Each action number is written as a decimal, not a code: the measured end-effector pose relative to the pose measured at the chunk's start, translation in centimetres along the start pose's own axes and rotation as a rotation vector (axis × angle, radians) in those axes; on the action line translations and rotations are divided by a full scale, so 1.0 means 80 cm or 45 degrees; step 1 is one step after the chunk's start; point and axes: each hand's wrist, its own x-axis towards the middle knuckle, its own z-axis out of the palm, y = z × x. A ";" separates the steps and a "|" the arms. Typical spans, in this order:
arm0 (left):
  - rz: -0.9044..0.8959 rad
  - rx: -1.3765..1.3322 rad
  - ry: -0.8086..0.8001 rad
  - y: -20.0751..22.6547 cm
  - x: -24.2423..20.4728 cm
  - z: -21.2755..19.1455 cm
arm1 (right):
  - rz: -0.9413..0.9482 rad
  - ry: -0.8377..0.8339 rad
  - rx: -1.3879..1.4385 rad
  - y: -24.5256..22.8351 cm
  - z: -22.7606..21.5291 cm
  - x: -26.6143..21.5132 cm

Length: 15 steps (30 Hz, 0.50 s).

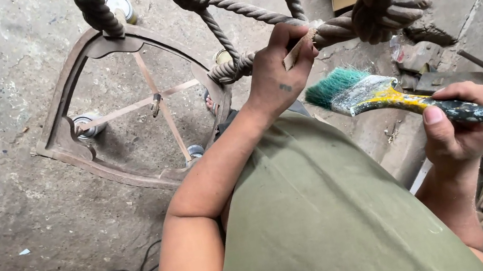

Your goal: The person cleans a wooden chair frame using a brush and a small wooden stick. They scrub the twisted legs and the frame's edges, occasionally switching between the brush and the stick to reach different areas.

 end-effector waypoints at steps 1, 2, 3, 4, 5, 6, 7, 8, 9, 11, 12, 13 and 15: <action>-0.077 0.109 -0.032 0.007 0.004 -0.001 | -0.009 -0.027 -0.037 0.001 0.001 0.001; -0.154 0.219 -0.063 0.015 0.007 -0.003 | -0.018 -0.055 -0.073 0.001 0.002 0.001; -0.154 0.224 -0.063 0.015 0.008 0.001 | -0.017 -0.054 -0.068 0.000 0.005 0.002; -0.090 0.243 -0.105 0.016 0.008 0.003 | -0.017 -0.067 -0.061 -0.002 0.008 0.003; -0.021 0.264 -0.140 0.018 0.009 0.005 | -0.025 -0.082 -0.051 -0.003 0.012 0.006; -0.017 0.271 -0.134 0.016 0.003 0.007 | -0.031 -0.082 -0.041 -0.003 0.013 0.005; -0.043 0.219 -0.104 0.015 0.000 0.008 | -0.029 -0.083 -0.033 -0.003 0.015 0.006; -0.069 0.166 -0.075 0.013 -0.004 0.009 | -0.027 -0.084 -0.025 -0.002 0.017 0.006; -0.068 0.169 -0.081 0.016 -0.005 0.005 | -0.024 -0.078 -0.023 -0.005 0.017 0.007; -0.211 -0.799 -0.183 0.021 -0.007 -0.003 | -0.016 -0.075 0.008 -0.008 0.018 0.010; -0.213 -0.797 -0.187 0.015 -0.007 -0.002 | -0.013 -0.072 0.008 -0.007 0.017 0.009; -0.214 -0.711 -0.062 0.008 -0.007 -0.001 | 0.006 -0.047 0.034 -0.006 0.015 0.007; -0.215 -0.625 0.058 0.003 -0.006 0.001 | 0.027 -0.019 0.057 -0.004 0.011 0.007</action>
